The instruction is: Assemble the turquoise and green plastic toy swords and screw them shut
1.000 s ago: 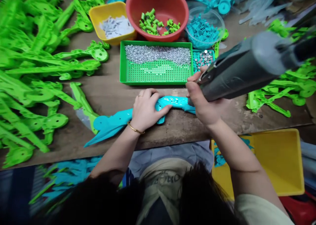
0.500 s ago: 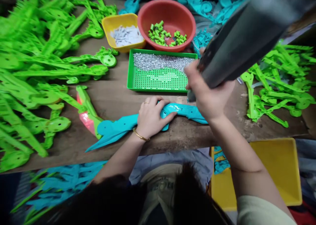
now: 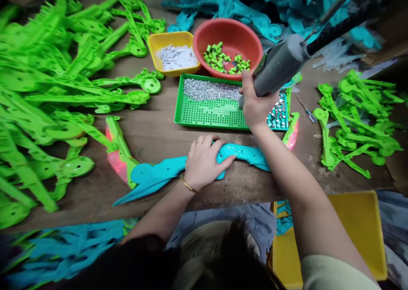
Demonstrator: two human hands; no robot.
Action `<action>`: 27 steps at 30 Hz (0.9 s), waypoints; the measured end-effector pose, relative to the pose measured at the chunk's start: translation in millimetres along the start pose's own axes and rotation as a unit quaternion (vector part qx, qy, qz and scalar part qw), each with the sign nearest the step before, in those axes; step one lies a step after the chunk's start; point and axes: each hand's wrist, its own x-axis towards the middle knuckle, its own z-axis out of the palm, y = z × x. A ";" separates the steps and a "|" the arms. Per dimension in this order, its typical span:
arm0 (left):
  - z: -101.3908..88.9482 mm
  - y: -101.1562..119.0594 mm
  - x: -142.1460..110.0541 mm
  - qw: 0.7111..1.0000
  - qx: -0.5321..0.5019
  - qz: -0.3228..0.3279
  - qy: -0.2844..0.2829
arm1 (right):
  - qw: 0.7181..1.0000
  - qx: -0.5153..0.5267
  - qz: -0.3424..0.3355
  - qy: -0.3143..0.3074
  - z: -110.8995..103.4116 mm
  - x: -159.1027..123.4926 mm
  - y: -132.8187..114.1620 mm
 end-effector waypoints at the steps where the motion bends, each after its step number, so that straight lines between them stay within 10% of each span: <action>1: -0.3 -0.1 0.1 1.000 0.000 0.001 -0.002 | 1.000 -0.005 -0.002 0.006 1.4 -1.1 -1.3; 8: -1.1 -0.8 -0.5 1.000 0.023 -0.001 0.004 | 0.993 0.071 -0.044 0.087 1.6 0.8 -45.3; 15: -1.3 -1.9 2.2 0.999 0.034 -0.003 -0.003 | 0.996 0.067 -0.004 0.054 -98.7 -30.6 -101.7; 19: -1.5 -1.3 3.0 0.999 0.043 -0.003 -0.001 | 0.994 0.088 0.012 0.070 -135.3 -57.7 -98.8; 27: 1.5 -5.6 1.8 0.998 0.055 0.003 0.010 | 0.995 0.060 0.049 0.059 -132.9 -65.0 -78.9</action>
